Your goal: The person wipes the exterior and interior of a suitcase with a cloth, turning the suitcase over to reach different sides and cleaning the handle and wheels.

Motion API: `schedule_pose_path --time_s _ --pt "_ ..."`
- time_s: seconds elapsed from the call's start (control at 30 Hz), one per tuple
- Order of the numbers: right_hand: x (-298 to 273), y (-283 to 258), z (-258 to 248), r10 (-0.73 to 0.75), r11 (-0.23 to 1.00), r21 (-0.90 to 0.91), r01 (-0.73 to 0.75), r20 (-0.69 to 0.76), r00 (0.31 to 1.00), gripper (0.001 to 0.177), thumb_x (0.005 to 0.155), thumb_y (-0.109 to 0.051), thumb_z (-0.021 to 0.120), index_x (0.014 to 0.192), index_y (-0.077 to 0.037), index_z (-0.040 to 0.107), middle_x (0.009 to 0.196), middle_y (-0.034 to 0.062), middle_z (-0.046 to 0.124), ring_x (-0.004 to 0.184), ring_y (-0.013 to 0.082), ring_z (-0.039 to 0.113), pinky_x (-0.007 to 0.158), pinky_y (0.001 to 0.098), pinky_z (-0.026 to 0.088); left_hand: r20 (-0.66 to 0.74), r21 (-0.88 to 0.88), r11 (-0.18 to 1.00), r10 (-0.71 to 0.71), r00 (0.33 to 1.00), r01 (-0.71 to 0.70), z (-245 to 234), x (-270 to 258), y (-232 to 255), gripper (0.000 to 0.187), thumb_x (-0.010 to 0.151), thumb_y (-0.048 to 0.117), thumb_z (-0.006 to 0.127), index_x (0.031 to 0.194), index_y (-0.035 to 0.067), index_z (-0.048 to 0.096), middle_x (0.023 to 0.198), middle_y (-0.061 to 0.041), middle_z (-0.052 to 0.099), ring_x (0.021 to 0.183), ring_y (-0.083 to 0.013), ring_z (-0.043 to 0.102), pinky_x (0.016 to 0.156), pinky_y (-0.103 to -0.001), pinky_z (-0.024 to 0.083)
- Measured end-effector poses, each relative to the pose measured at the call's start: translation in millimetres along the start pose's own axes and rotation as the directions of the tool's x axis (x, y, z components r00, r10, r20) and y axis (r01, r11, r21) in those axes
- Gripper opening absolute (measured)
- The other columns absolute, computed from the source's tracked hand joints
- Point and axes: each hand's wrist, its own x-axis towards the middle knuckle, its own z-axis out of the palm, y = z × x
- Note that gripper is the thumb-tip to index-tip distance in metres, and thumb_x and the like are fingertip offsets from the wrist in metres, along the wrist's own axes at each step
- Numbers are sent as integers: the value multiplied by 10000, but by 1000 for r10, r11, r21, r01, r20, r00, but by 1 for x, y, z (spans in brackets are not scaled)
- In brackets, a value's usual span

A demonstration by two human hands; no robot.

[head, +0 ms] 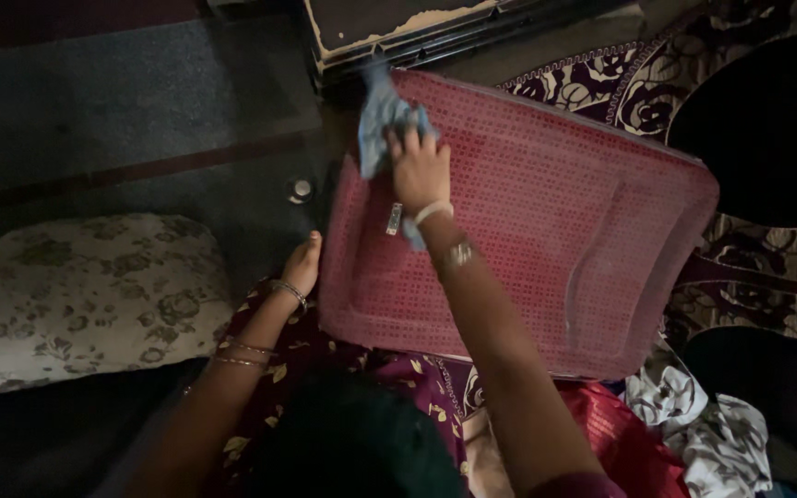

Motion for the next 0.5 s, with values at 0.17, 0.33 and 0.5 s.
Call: schedule_pose_path --time_s 0.17,0.33,0.5 --pt "-53 -62 28 61 991 111 -73 115 992 516 927 -201 561 1429 -89 523 1536 164 445 1408 393 418 1050 550 423 -18 -190 973 -140 990 134 1 -1 0 988 908 785 197 1485 39 493 1528 -168 524 1372 -316 536 1052 -437 476" --pt "-214 -138 74 -164 903 429 38 259 952 459 950 -240 529 1393 -143 595 1348 114 560 1271 336 494 1058 613 390 -115 110 993 -30 993 42 7 -20 27 840 1007 701 300 1475 55 560 1459 -177 611 1343 -329 571 1077 -438 441" --pt "-282 -61 211 108 980 175 -96 -60 992 351 856 -251 560 1140 -86 684 1211 148 618 1107 306 554 895 515 461 -99 507 860 124 987 -57 21 -80 81 1004 883 232 720 1634 75 74 1517 -243 442 1222 -386 616 971 -439 557"
